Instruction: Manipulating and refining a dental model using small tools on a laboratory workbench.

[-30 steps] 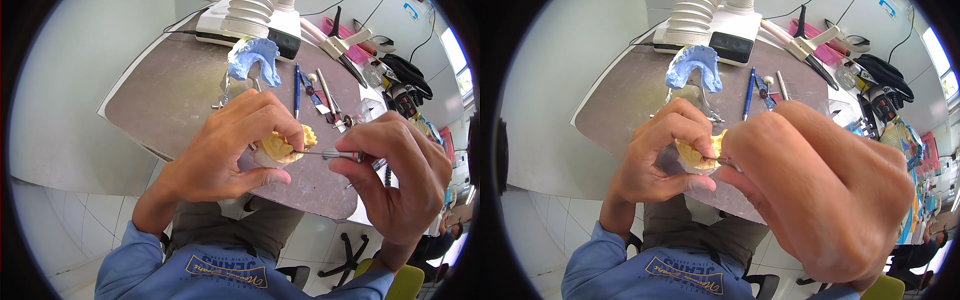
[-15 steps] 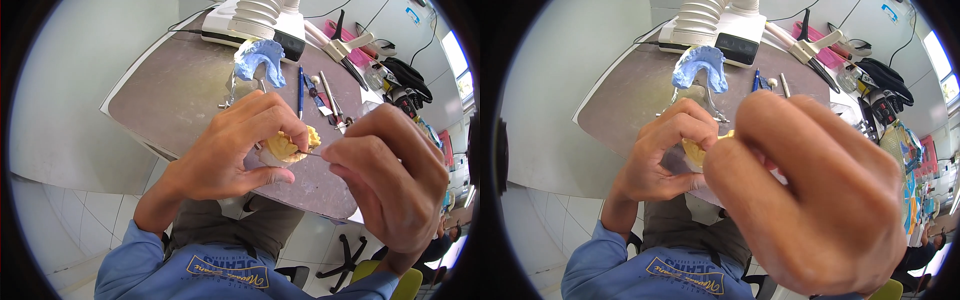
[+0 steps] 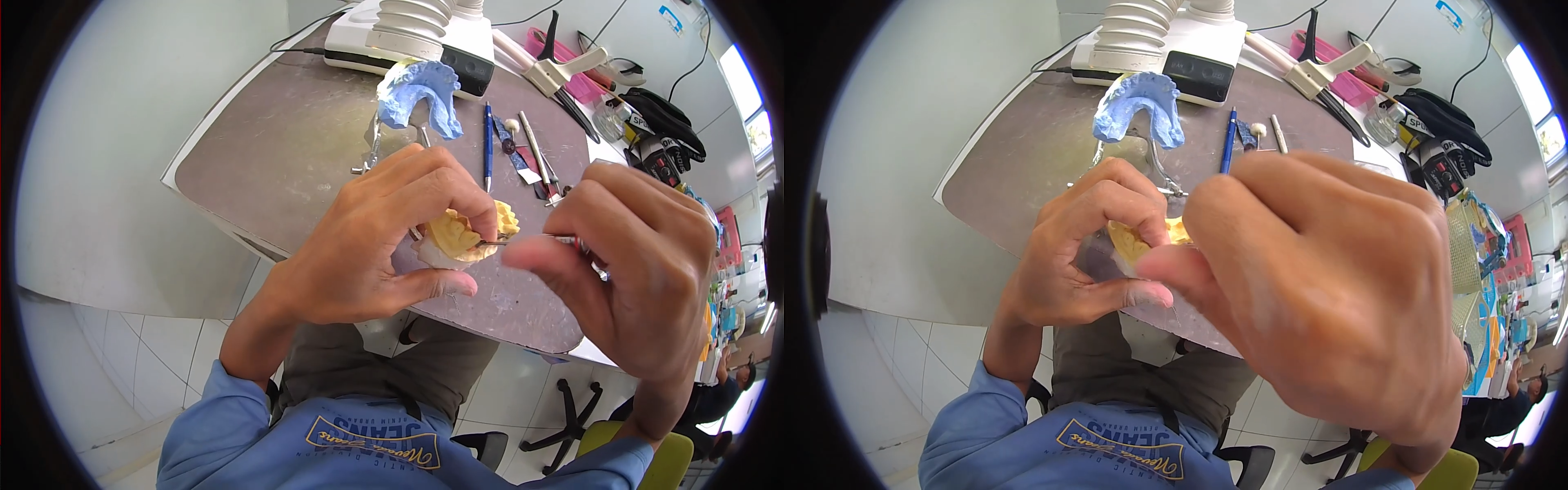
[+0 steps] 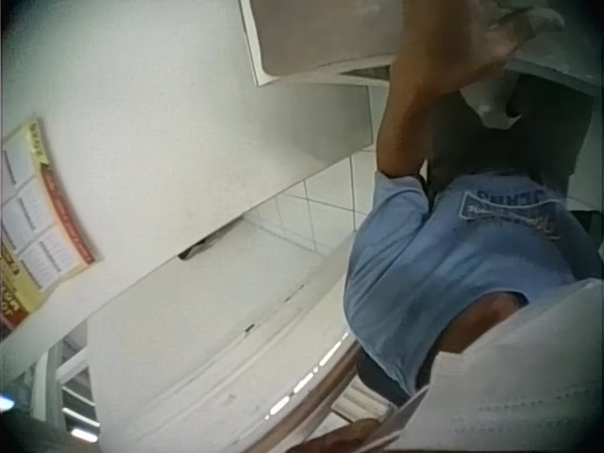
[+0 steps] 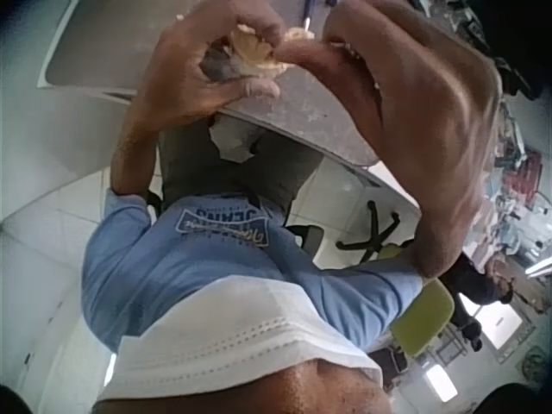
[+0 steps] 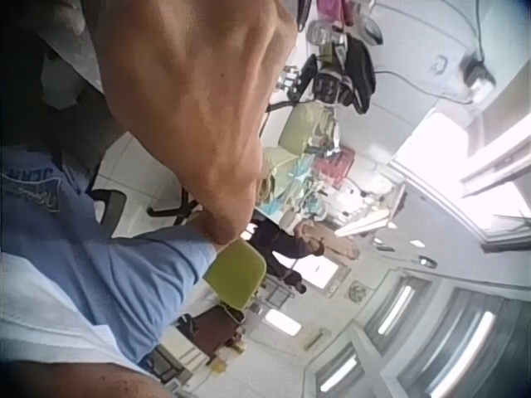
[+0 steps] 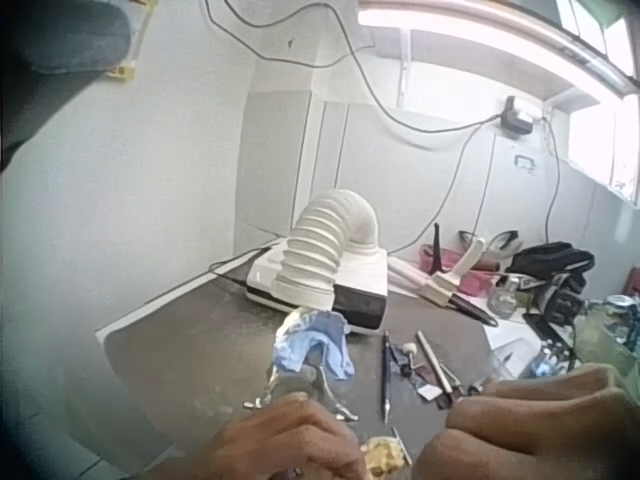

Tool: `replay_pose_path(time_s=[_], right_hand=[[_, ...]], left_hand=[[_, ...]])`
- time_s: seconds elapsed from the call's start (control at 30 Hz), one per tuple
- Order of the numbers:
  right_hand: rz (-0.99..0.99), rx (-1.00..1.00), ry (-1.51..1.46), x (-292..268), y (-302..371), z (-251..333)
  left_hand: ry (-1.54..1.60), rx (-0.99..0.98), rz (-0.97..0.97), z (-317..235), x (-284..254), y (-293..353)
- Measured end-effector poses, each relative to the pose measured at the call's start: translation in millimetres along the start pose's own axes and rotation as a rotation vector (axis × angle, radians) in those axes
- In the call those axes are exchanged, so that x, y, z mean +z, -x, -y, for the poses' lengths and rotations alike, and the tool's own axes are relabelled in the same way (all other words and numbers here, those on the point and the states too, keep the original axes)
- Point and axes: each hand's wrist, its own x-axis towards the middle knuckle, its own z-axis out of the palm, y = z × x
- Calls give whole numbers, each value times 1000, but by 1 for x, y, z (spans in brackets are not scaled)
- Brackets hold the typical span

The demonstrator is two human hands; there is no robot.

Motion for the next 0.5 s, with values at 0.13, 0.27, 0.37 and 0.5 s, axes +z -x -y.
replay_pose_path(time_s=[0.13,0.27,0.37,0.5], right_hand=[[-166,85,-197,18,-4,12],[-187,-112,-2,17,0,-6],[78,-122,85,7,-2,1],[-252,38,-210,18,-1,11]], left_hand=[[-24,6,2,2,-1,1],[15,-7,2,0,1,-1],[-12,41,11,2,-1,-2],[-16,6,-5,1,-1,0]])
